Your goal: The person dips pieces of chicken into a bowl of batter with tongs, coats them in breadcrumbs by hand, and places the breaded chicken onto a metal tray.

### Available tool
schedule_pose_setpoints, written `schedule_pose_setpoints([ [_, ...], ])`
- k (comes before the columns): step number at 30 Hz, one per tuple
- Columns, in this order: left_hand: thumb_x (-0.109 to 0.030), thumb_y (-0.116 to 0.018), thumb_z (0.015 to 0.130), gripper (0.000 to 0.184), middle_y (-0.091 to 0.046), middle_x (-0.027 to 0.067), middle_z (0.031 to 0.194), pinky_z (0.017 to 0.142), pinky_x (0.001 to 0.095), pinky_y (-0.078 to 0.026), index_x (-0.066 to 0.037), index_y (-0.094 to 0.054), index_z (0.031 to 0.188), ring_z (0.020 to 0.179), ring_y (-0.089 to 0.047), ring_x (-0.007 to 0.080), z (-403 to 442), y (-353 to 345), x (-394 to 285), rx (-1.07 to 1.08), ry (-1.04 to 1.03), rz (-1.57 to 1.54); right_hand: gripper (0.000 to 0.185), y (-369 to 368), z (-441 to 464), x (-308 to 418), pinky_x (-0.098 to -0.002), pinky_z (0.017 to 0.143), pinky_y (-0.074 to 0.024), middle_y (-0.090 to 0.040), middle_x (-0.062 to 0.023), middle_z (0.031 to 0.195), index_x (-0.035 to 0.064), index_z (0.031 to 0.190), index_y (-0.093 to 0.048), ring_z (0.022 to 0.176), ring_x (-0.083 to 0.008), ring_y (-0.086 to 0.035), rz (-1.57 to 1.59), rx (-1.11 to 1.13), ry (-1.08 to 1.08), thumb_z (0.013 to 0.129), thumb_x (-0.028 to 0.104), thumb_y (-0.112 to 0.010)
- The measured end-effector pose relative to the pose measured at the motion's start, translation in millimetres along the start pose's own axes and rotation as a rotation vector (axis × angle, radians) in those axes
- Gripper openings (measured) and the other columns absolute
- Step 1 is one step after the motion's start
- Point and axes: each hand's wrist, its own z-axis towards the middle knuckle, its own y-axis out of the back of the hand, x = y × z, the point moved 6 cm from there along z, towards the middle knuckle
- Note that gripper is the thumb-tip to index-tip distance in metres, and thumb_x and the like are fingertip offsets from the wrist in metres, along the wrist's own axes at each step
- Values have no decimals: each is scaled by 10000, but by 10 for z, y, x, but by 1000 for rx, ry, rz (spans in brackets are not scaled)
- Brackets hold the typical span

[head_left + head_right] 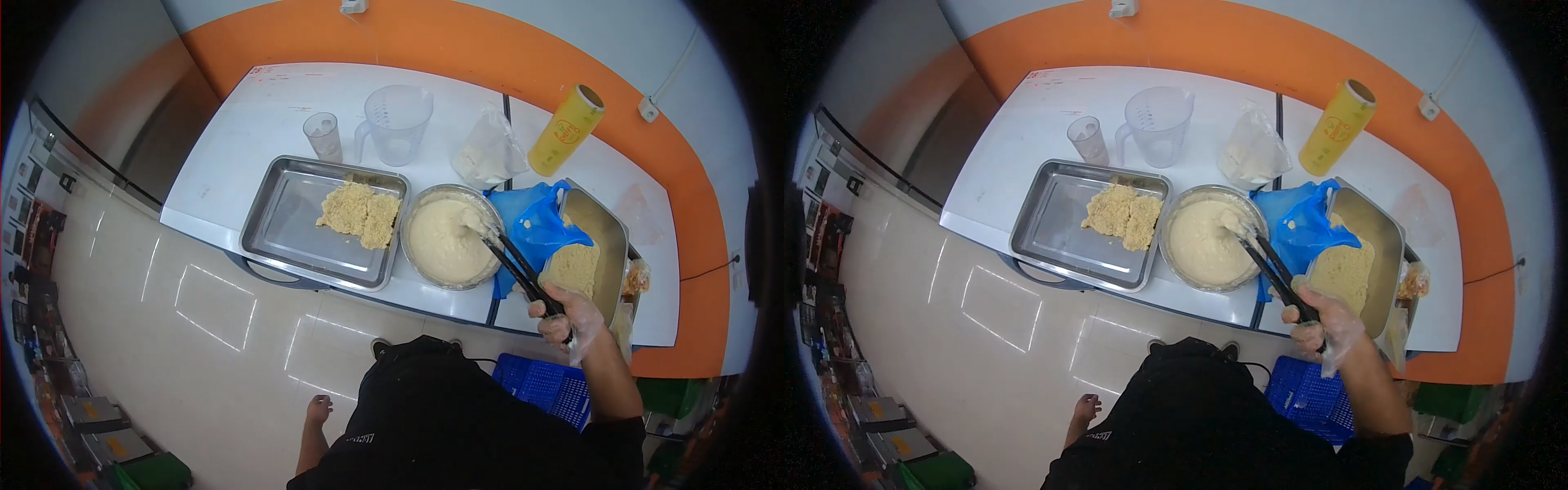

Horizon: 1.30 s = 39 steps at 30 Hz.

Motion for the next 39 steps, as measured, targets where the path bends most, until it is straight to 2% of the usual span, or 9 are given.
schedule_pose_setpoints([
  [4,-190,-520,867,294,-590,165,883,625,308,-540,56,-499,1027,791,-606,220,-20,19,73,1,-5,-13,349,-83,-147,4,-182,334,-295,-463,-16,737,100,1152,-434,414,-69,-376,-211,-88,138,912,354,-447],
  [7,-191,-524,862,299,-597,169,881,625,307,-539,57,-503,1027,793,-610,221,25,53,143,-12,2,16,216,-82,-194,-22,-193,318,-287,-465,-13,703,121,1010,-464,383,-72,-367,-385,-275,257,898,305,-480],
  [15,-195,-524,847,317,-609,160,893,627,313,-527,45,-515,1055,779,-614,215,12,127,119,-80,-5,-37,325,59,-166,-147,-205,373,-327,-453,2,676,66,1105,-490,425,-71,-396,-870,-382,386,898,315,-464],
  [17,-244,-545,822,313,-617,145,866,620,327,-516,8,-561,1008,781,-612,198,186,152,270,-81,-100,-99,249,356,-47,-172,-215,324,-272,-417,32,597,104,909,-535,369,-73,-352,-878,-490,596,872,348,-503],
  [19,-352,-543,779,408,-627,190,954,790,376,-474,-4,-604,985,922,-597,294,294,161,438,-201,-135,141,340,251,-117,-208,-293,503,-406,-501,-49,703,40,1064,-549,577,-158,-484,-906,-439,400,881,310,-451],
  [20,-330,-538,805,384,-634,163,944,775,367,-491,-25,-584,1034,884,-609,241,-49,208,88,-206,-116,321,364,235,-109,-179,-434,621,-480,-645,-124,803,80,926,-604,724,-275,-623,-990,-502,306,855,419,-491],
  [21,-343,-531,798,394,-635,163,950,802,372,-478,-29,-595,1027,900,-604,269,43,243,112,-260,-127,391,420,267,-78,-198,-432,616,-477,-648,-106,813,93,941,-601,721,-241,-623,-989,-443,224,851,483,-474],
  [24,-352,-511,785,405,-623,167,999,864,387,-443,-45,-614,1028,962,-575,330,138,160,107,-221,-102,439,389,80,207,-199,-429,643,-474,-600,-124,878,95,981,-580,760,-256,-610,-1151,-352,207,854,445,-466],
  [39,-341,-487,789,389,-605,179,1043,872,399,-434,-41,-635,987,992,-561,328,-22,-108,564,-288,10,299,350,-243,813,-399,-411,778,-461,-359,-211,1202,106,1176,-475,953,-331,-543,-1418,-163,278,865,257,-426],
])
